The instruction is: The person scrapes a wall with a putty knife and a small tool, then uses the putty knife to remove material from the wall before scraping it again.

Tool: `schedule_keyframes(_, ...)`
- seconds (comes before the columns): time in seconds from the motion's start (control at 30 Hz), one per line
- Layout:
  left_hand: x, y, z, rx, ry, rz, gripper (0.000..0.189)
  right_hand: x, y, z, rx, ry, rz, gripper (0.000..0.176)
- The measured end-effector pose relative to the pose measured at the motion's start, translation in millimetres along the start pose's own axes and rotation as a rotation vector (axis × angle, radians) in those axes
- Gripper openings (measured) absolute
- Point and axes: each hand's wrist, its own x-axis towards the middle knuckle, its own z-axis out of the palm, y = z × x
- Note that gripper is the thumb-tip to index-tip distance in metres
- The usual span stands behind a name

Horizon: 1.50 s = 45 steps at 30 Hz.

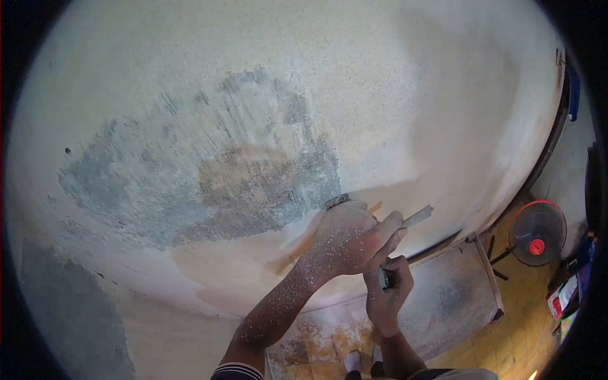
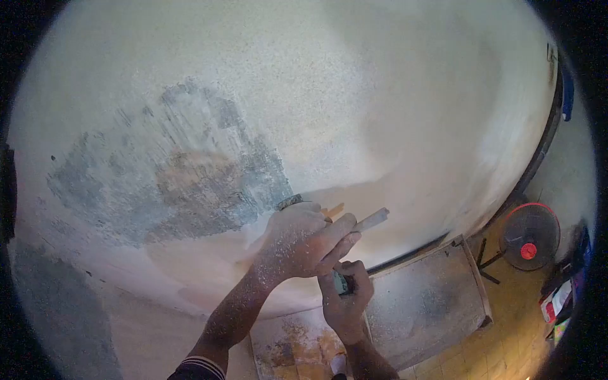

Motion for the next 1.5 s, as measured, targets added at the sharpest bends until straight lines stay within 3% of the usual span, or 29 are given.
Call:
schedule_keyframes(0.23, 3.3, 3.3, -6.0, 0.025, -0.085, -0.040, 0.023, 3.5, 0.0, 4.8, 0.035, 0.011, 0.047, 0.028)
schedule_keyframes(0.4, 3.9, -1.6, -4.0, 0.028, -0.049, 0.000, 0.023, -1.8, 7.1, -2.4, -0.045, 0.002, 0.032, 0.029)
schedule_keyframes(0.53, 3.3, -1.6, -3.2, 0.039, 0.030, 0.009, 0.024, 11.0, -5.5, 4.2, 0.087, -0.007, 0.090, 0.027)
schedule_keyframes(0.6, -3.3, 1.5, 2.5, 0.030, -0.017, -0.003, 0.023, -5.8, 1.7, -6.4, 0.078, -0.026, 0.174, 0.025)
schedule_keyframes(0.73, 16.3, 3.3, -17.4, -0.038, -0.146, -0.079, 0.022, 13.4, -7.3, 0.1, 0.136, -0.020, 0.158, 0.023)
schedule_keyframes(0.83, -2.9, 0.5, -0.9, 0.020, -0.015, 0.037, 0.025, -3.3, -3.6, -8.3, 0.095, -0.065, 0.220, 0.022)
schedule_keyframes(0.93, 18.0, 0.7, -17.0, -0.038, -0.017, -0.062, 0.021, 18.4, -25.5, 3.0, 0.264, -0.058, 0.187, 0.022)
schedule_keyframes(1.03, 6.2, 0.2, -8.5, 0.058, 0.030, -0.025, 0.021, 10.2, -10.3, 2.2, 0.228, -0.075, 0.230, 0.023)
schedule_keyframes(1.17, 19.7, 2.7, -27.0, -0.035, -0.189, -0.118, 0.024, 18.0, -17.5, 2.3, 0.250, -0.073, 0.138, 0.024)
schedule_keyframes(1.3, 5.7, 3.3, -11.9, 0.051, -0.052, -0.073, 0.025, 6.9, -19.1, 1.8, 0.251, -0.067, 0.252, 0.025)
schedule_keyframes(1.5, 25.6, -6.3, -21.8, -0.024, 0.110, 0.020, 0.023, 20.4, -33.3, 7.4, 0.287, -0.074, 0.218, 0.024)
